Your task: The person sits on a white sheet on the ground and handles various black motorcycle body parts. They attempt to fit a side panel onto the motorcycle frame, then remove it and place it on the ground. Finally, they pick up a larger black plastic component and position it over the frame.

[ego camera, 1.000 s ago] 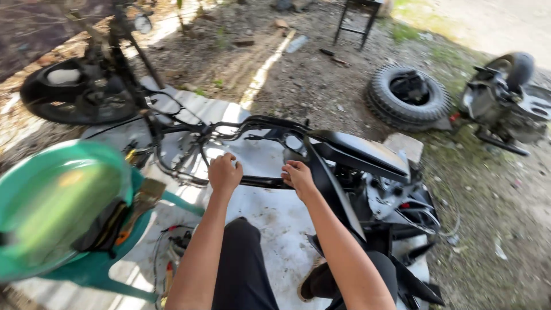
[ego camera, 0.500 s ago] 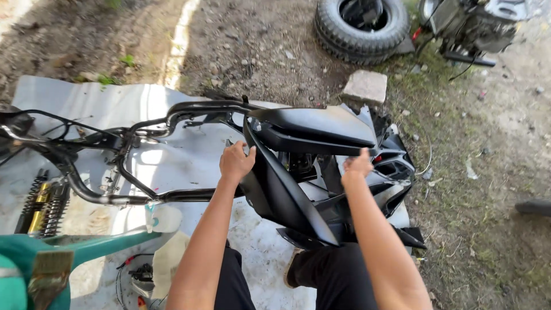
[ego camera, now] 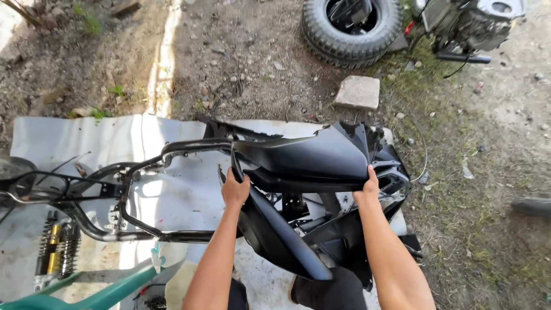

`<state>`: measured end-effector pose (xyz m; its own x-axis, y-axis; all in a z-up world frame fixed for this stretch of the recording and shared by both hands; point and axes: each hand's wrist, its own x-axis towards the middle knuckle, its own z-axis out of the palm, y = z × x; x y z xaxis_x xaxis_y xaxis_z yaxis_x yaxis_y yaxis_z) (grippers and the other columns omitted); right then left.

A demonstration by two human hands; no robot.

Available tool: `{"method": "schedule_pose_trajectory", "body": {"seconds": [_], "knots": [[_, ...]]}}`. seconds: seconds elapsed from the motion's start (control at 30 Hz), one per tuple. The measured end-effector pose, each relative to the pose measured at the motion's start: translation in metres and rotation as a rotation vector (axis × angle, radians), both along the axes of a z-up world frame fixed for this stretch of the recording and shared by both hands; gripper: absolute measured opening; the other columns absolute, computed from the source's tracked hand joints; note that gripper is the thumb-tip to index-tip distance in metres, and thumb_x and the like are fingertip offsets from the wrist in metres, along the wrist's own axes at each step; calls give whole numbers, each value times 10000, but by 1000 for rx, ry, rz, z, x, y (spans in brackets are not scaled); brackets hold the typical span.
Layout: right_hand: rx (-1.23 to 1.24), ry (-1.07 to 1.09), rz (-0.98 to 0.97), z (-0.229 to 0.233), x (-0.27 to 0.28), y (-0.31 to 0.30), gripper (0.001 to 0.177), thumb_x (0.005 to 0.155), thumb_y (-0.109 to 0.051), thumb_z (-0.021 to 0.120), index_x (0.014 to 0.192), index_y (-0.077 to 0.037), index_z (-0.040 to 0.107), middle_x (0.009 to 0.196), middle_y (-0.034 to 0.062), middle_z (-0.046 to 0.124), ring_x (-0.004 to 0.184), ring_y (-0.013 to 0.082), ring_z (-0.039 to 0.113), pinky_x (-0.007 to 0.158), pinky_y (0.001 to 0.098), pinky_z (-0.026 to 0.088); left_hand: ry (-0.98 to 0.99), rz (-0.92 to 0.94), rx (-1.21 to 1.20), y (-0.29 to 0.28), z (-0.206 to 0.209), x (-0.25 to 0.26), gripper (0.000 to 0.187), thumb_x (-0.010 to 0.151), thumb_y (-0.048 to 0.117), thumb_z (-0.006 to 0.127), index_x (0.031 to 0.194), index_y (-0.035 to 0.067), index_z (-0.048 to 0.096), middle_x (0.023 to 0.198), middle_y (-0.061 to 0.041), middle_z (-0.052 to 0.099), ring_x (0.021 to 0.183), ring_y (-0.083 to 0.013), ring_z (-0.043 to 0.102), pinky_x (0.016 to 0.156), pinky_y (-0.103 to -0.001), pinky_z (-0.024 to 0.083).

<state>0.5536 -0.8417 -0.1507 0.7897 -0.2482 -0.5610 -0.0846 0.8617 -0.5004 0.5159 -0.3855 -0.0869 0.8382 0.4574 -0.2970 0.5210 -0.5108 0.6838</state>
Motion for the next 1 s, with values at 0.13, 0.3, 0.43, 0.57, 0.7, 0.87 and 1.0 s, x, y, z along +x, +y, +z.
{"method": "schedule_pose_trajectory", "body": {"seconds": [0.13,0.3,0.43,0.57,0.7,0.87,1.0], "knots": [[-6,59,-4,104,26,12,324,982,-379,674,1193,-137,718,1203,45,741,1094,275,692,1043,462,536,7,-13,13,4,106,18,761,832,430,642,1517,145,471,1114,-228,749,1076,-438,682,986,-502,498],[-19,-22,75,219,90,2,344,915,-379,733,1172,-152,717,1186,19,748,1071,258,707,1025,446,545,-127,10,104,11,236,66,781,788,468,681,1446,71,541,1145,-246,728,1090,-428,680,977,-498,508],[-60,-45,101,329,126,-8,342,893,-325,756,1189,-161,706,1200,19,743,1096,248,706,1039,428,560,-63,0,128,5,362,94,639,824,489,665,1312,76,674,1160,-235,741,1122,-425,683,1007,-502,516],[-142,-115,132,423,150,-18,401,918,-380,722,1244,-151,674,1232,16,717,1121,232,684,1025,406,535,-265,-37,146,-4,439,120,701,817,475,675,1357,30,628,1153,-268,732,1108,-437,689,995,-504,527],[-175,-249,147,481,142,-35,400,919,-387,693,1244,-154,679,1221,19,730,1123,240,696,1027,419,538,-289,-64,73,-18,493,128,824,804,446,695,1459,-7,483,1193,-285,683,1106,-450,659,973,-522,505],[-178,-262,60,501,117,-69,384,934,-388,709,1228,-142,700,1202,17,749,1116,237,702,1044,408,538,-282,-151,75,-43,512,139,773,839,451,693,1423,-24,516,1225,-283,667,1114,-445,661,943,-526,522],[-197,-247,9,494,67,-96,356,910,-375,709,1213,-187,696,1185,-1,747,1094,233,712,1027,413,546,-303,-174,86,-83,520,114,670,848,430,686,1356,1,609,1138,-264,735,1111,-427,689,987,-499,528]]}}
